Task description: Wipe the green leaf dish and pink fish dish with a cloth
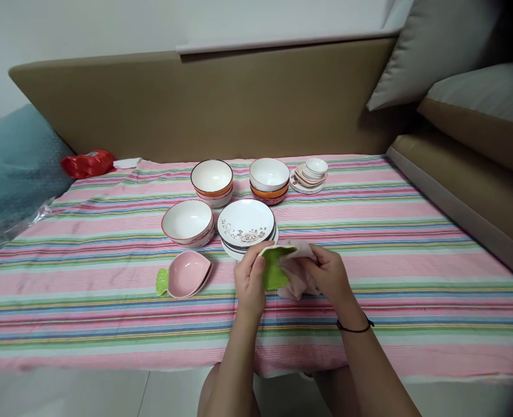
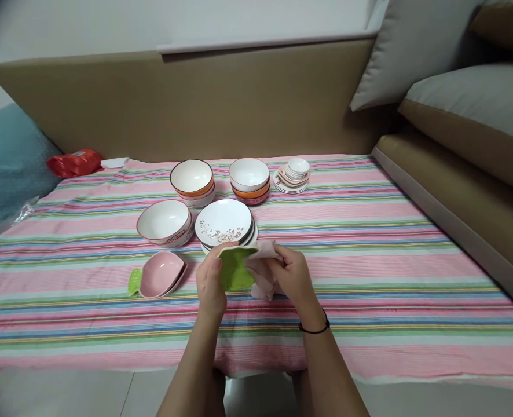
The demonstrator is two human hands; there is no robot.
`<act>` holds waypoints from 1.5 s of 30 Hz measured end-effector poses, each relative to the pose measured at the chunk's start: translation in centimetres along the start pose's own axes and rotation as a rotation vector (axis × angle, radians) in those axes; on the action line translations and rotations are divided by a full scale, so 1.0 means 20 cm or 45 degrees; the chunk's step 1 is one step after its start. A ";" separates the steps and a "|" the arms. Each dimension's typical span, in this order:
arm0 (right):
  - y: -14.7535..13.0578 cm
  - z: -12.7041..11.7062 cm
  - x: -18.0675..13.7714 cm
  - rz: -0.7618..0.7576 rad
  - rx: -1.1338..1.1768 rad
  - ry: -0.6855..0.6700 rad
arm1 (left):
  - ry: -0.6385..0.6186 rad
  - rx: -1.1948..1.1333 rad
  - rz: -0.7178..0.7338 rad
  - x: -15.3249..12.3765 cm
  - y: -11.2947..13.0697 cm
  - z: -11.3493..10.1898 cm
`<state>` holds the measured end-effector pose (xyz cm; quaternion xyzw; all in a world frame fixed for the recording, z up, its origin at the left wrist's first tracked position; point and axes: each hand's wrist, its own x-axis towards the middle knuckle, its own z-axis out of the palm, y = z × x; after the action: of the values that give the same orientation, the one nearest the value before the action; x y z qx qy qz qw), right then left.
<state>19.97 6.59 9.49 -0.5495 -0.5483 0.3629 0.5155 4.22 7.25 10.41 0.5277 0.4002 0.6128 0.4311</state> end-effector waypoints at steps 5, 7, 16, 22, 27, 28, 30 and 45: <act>0.01 0.03 -0.01 -0.018 -0.145 0.140 | 0.146 -0.064 0.046 -0.01 0.01 0.00; 0.01 0.04 -0.01 -0.054 -0.187 0.227 | 0.192 -0.125 0.013 -0.01 0.00 0.01; 0.00 0.06 -0.02 -0.140 -0.141 0.301 | 0.341 -0.198 -0.096 0.00 -0.04 0.03; 0.00 0.08 0.00 -0.021 0.007 0.152 | 0.148 0.126 0.161 -0.03 -0.01 0.00; -0.01 0.09 0.00 0.010 -0.072 0.192 | 0.183 0.031 0.127 -0.03 0.01 0.00; -0.01 0.09 0.00 -0.002 -0.079 0.193 | 0.213 -0.028 0.083 -0.02 0.00 0.00; -0.01 0.09 0.00 -0.021 -0.071 0.180 | 0.289 -0.124 0.003 -0.01 0.00 0.01; -0.03 0.12 0.02 0.051 0.241 0.111 | 0.483 -0.034 0.051 0.00 -0.01 0.01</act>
<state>17.53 7.42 9.56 -0.5246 -0.4774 0.3990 0.5811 4.43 7.23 10.25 0.4048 0.4554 0.7151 0.3426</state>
